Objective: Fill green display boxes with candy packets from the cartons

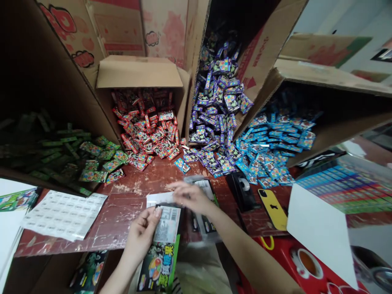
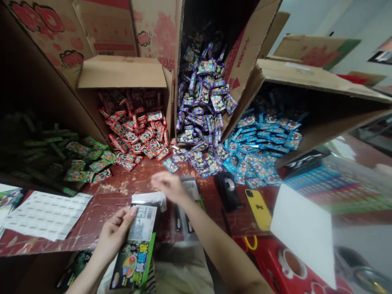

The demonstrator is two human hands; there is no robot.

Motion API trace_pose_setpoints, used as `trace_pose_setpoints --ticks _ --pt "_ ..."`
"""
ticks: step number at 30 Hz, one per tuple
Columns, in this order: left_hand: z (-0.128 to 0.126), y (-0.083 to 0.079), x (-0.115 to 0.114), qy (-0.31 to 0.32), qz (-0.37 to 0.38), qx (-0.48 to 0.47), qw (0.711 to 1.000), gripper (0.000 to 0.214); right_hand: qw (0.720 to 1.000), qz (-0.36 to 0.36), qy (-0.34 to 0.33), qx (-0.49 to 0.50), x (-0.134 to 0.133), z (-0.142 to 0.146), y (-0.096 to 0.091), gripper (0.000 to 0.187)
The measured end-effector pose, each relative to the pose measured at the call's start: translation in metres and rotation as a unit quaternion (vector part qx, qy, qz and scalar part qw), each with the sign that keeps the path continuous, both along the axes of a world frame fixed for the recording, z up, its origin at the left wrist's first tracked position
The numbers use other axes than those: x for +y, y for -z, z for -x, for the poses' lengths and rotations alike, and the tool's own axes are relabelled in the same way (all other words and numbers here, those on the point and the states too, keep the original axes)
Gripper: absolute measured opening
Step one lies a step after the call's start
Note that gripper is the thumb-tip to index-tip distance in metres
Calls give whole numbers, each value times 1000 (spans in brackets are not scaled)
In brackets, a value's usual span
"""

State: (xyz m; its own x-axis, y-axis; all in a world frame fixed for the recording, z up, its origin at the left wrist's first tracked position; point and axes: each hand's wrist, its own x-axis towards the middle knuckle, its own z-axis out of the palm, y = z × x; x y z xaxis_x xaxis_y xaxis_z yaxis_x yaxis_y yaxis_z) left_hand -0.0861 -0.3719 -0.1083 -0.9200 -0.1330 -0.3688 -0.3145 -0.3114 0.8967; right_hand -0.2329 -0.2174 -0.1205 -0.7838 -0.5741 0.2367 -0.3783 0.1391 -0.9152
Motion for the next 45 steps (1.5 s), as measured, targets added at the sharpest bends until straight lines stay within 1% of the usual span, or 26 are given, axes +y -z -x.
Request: trace_pose_setpoints --ticks 1,2,3,5,6,8,9,10,12,14,16,19,21,22,25,26,27,29,30,31,32,34,37,40,43,45 --pt "0 0 -3 -7 -1 -6 1000 38 997 -24 74 26 -15 20 1 14" --pt "0 -1 -5 -20 1 -10 1000 40 985 -69 151 45 -32 41 1 14" --pt "-1 -2 -8 -40 5 -11 999 41 979 -88 179 50 -48 61 1 17" --pt "-3 -5 -11 -84 13 -9 996 45 969 -115 211 59 -78 94 2 26" --pt "-5 -6 -13 -107 15 -9 994 46 966 -126 215 62 -89 105 4 29" --pt "-9 -6 -18 -145 11 -14 989 49 960 -153 222 70 -101 115 9 26" --pt "-11 -4 -21 -158 4 -22 987 51 957 -168 224 73 -101 115 13 22" --pt "-12 -1 -25 -168 -4 -35 985 52 954 -183 225 75 -97 112 17 19" --pt "-13 10 -31 -180 -30 -73 981 54 945 -214 236 74 -78 104 25 18" --pt "-11 21 -34 -176 -58 -100 978 54 930 -245 266 71 -46 96 30 21" --pt "-7 29 -32 -156 -72 -103 980 53 908 -272 312 66 -7 94 30 24" --pt "-1 31 -26 -123 -67 -83 987 56 868 -302 391 51 47 98 25 35" --pt "0 28 -22 -108 -58 -71 990 56 850 -312 423 41 70 103 20 44" --pt "1 26 -20 -103 -54 -68 991 55 849 -310 427 40 78 104 17 48" --pt "0 23 -18 -98 -44 -62 992 51 872 -283 396 57 88 100 7 51" --pt "-1 23 -17 -98 -41 -59 993 49 887 -263 373 65 88 96 3 50" --pt "-1 23 -16 -95 -38 -53 993 47 910 -230 340 63 88 89 0 47" --pt "-2 22 -14 -92 -30 -39 995 45 959 -123 254 14 85 73 -4 43" --pt "-2 21 -12 -89 -27 -32 995 43 976 -58 209 -30 82 63 -5 45" --pt "-2 20 -11 -84 -22 -25 996 42 983 6 167 -80 80 53 -6 49" --pt "-1 19 -9 -79 -18 -19 997 41 981 59 137 -126 77 44 -7 54" --pt "0 16 -6 -66 -9 -6 998 38 970 118 114 -181 71 28 -10 59" --pt "1 13 -4 -57 2 2 998 35 961 158 99 -205 61 11 -19 48" --pt "0 11 -3 -58 15 -3 998 37 962 170 95 -190 47 0 -35 37" --pt "-5 9 -2 -56 30 12 998 36 964 178 133 -143 31 -7 -53 25" --pt "-9 6 -1 -52 38 22 998 35 961 197 149 -122 18 -10 -63 25"
